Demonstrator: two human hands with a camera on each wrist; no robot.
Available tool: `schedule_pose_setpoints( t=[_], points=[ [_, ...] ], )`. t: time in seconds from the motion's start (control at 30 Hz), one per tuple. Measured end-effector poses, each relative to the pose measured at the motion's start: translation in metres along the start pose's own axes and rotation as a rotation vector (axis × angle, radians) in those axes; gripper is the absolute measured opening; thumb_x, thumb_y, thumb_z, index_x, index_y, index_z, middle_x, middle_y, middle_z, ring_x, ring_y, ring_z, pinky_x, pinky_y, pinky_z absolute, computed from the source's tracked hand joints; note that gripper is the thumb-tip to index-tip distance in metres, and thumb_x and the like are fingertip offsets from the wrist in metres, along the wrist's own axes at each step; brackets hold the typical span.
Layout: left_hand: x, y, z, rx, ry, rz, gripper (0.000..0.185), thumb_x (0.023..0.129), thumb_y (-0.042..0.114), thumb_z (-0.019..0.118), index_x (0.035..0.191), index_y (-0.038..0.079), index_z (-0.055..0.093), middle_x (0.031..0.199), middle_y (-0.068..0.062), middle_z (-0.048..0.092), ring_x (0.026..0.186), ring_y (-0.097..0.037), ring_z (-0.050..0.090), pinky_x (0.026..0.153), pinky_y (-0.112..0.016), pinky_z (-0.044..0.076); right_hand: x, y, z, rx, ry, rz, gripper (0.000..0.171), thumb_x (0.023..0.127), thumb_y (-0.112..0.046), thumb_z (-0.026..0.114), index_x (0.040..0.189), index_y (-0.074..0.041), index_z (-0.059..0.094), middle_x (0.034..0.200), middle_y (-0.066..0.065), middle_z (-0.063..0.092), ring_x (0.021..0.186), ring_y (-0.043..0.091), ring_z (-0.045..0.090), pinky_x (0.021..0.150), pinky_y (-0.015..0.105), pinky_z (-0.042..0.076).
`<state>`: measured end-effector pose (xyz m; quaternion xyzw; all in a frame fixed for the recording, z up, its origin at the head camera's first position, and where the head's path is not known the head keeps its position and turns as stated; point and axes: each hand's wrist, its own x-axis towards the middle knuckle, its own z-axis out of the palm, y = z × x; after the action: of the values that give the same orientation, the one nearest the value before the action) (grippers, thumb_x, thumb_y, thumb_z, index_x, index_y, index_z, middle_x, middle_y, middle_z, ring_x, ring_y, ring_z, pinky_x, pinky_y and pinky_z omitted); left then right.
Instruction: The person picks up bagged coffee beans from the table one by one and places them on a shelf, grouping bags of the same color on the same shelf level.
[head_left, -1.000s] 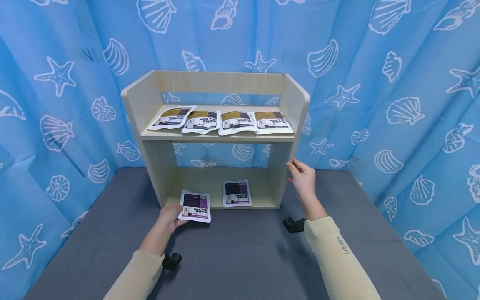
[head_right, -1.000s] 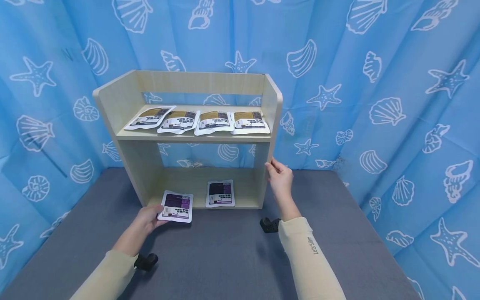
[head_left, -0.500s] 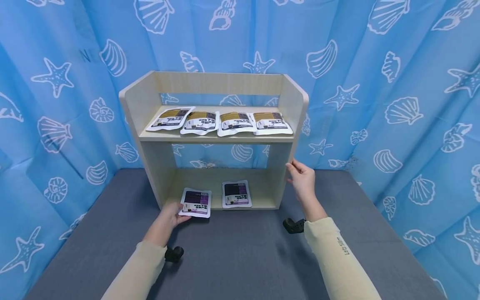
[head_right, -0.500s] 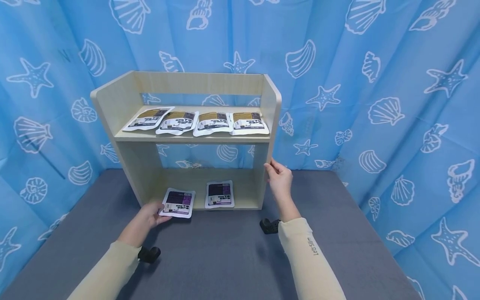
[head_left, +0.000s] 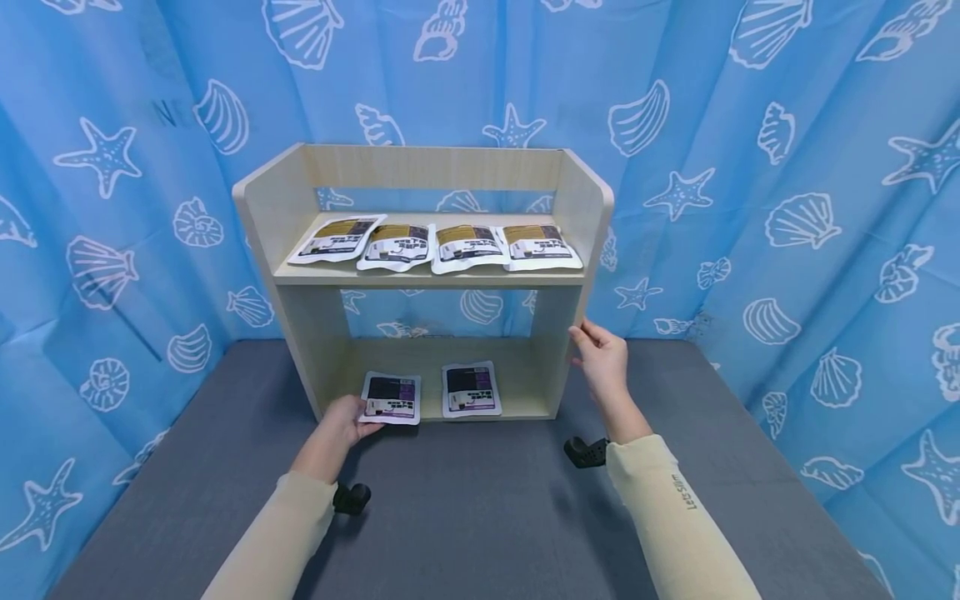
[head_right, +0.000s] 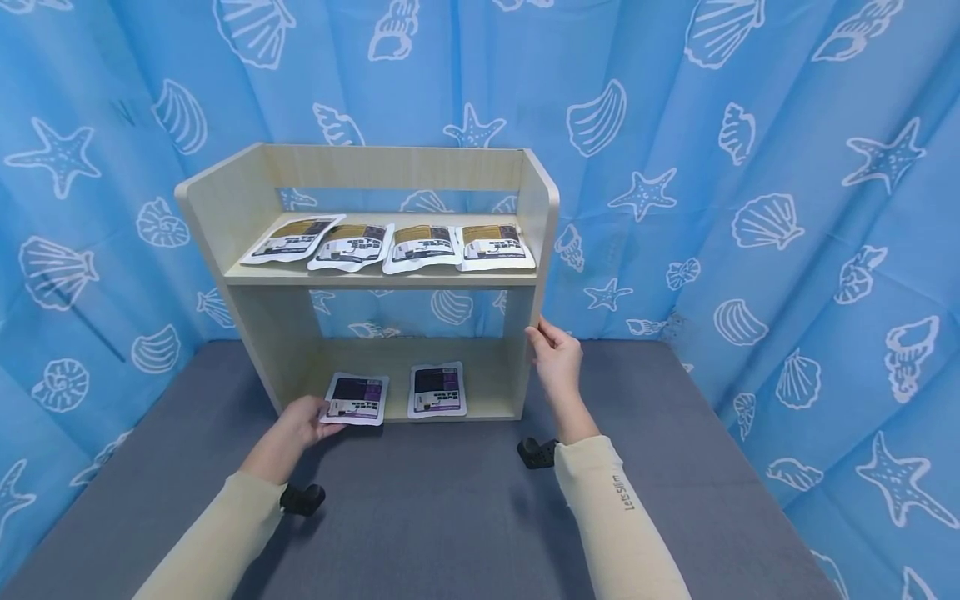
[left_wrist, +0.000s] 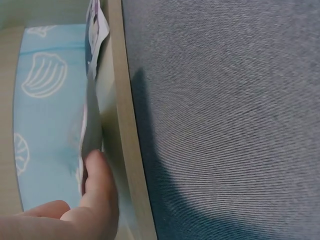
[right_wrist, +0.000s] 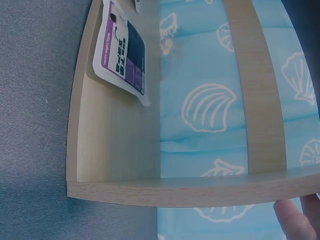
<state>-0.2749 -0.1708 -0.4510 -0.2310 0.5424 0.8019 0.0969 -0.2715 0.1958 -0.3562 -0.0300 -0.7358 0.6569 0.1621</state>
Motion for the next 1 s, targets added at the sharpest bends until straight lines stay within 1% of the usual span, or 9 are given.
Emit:
schedule_pose_setpoints(
  t=[0.03,0.13,0.23,0.27,0.37,0.43,0.57,0.7,1.0],
  points=[
    [0.010,-0.004,-0.004,-0.023,-0.010,0.003,0.047,0.103,0.002,0.026,0.150,-0.006,0.023,0.144,-0.030,0.040,0.118,-0.035,0.054,0.094,-0.049,0.048,0.000,0.000,0.000,0.002,-0.001,0.001,0.041,0.100,-0.017,0.057,0.137,-0.001,0.052,0.134,0.021,0.055,0.120,0.033,0.055,0.092,0.054,0.048],
    [0.076,-0.023,-0.033,-0.105,-0.075,0.020,0.042,0.101,0.003,0.034,0.141,-0.008,0.036,0.127,-0.031,0.054,0.108,-0.038,0.060,0.084,-0.053,0.053,0.000,-0.001,-0.001,0.007,-0.003,0.000,0.040,0.100,-0.016,0.056,0.137,0.000,0.052,0.134,0.022,0.055,0.120,0.033,0.055,0.092,0.054,0.047],
    [0.094,-0.025,-0.036,-0.153,-0.066,0.005,0.045,0.101,0.004,0.035,0.144,-0.009,0.032,0.132,-0.031,0.051,0.114,-0.039,0.057,0.088,-0.053,0.051,0.000,-0.001,0.000,0.005,-0.007,0.000,0.040,0.100,-0.016,0.056,0.137,0.000,0.052,0.134,0.022,0.055,0.120,0.033,0.055,0.093,0.054,0.047],
    [0.093,-0.023,-0.032,-0.148,-0.048,0.004,0.047,0.101,0.005,0.033,0.146,-0.009,0.028,0.135,-0.031,0.048,0.117,-0.038,0.055,0.090,-0.052,0.050,0.000,-0.001,0.000,0.006,-0.006,0.003,0.041,0.100,-0.016,0.056,0.137,0.000,0.052,0.134,0.022,0.055,0.120,0.033,0.055,0.093,0.053,0.047],
    [0.033,-0.003,-0.001,-0.135,0.008,0.001,0.052,0.104,0.008,0.024,0.151,-0.008,0.010,0.153,-0.026,0.026,0.134,-0.035,0.036,0.104,-0.047,0.038,0.000,-0.001,0.000,0.008,-0.007,0.016,0.040,0.100,-0.017,0.056,0.137,-0.001,0.053,0.134,0.021,0.055,0.120,0.032,0.055,0.093,0.052,0.048],
    [0.004,0.006,0.013,-0.141,0.016,0.018,0.052,0.104,0.008,0.022,0.151,-0.009,0.006,0.155,-0.026,0.018,0.138,-0.034,0.029,0.107,-0.044,0.034,0.000,0.000,0.000,0.014,-0.006,0.024,0.040,0.099,-0.017,0.057,0.136,-0.001,0.053,0.134,0.020,0.056,0.120,0.031,0.055,0.093,0.051,0.048],
    [-0.027,0.016,0.026,-0.174,0.031,0.043,0.053,0.104,0.007,0.023,0.151,-0.008,0.003,0.157,-0.026,0.013,0.140,-0.035,0.024,0.110,-0.044,0.030,0.000,0.000,0.000,0.014,-0.009,0.031,0.041,0.099,-0.018,0.056,0.137,-0.002,0.053,0.136,0.019,0.054,0.121,0.031,0.054,0.094,0.051,0.048],
    [-0.031,0.017,0.028,-0.232,0.041,0.046,0.054,0.104,0.005,0.023,0.152,-0.007,0.002,0.157,-0.024,0.012,0.141,-0.033,0.023,0.111,-0.044,0.028,0.000,0.000,0.000,0.010,-0.011,0.031,0.041,0.100,-0.018,0.056,0.137,-0.002,0.052,0.136,0.019,0.054,0.122,0.031,0.054,0.094,0.051,0.047],
    [-0.002,0.007,0.017,-0.206,0.066,0.087,0.053,0.104,0.007,0.025,0.152,-0.006,0.005,0.157,-0.023,0.012,0.142,-0.032,0.021,0.112,-0.041,0.028,-0.002,0.000,0.000,-0.014,-0.003,0.017,0.040,0.100,-0.018,0.055,0.136,-0.001,0.054,0.134,0.020,0.056,0.119,0.030,0.056,0.092,0.050,0.049]
  ],
)
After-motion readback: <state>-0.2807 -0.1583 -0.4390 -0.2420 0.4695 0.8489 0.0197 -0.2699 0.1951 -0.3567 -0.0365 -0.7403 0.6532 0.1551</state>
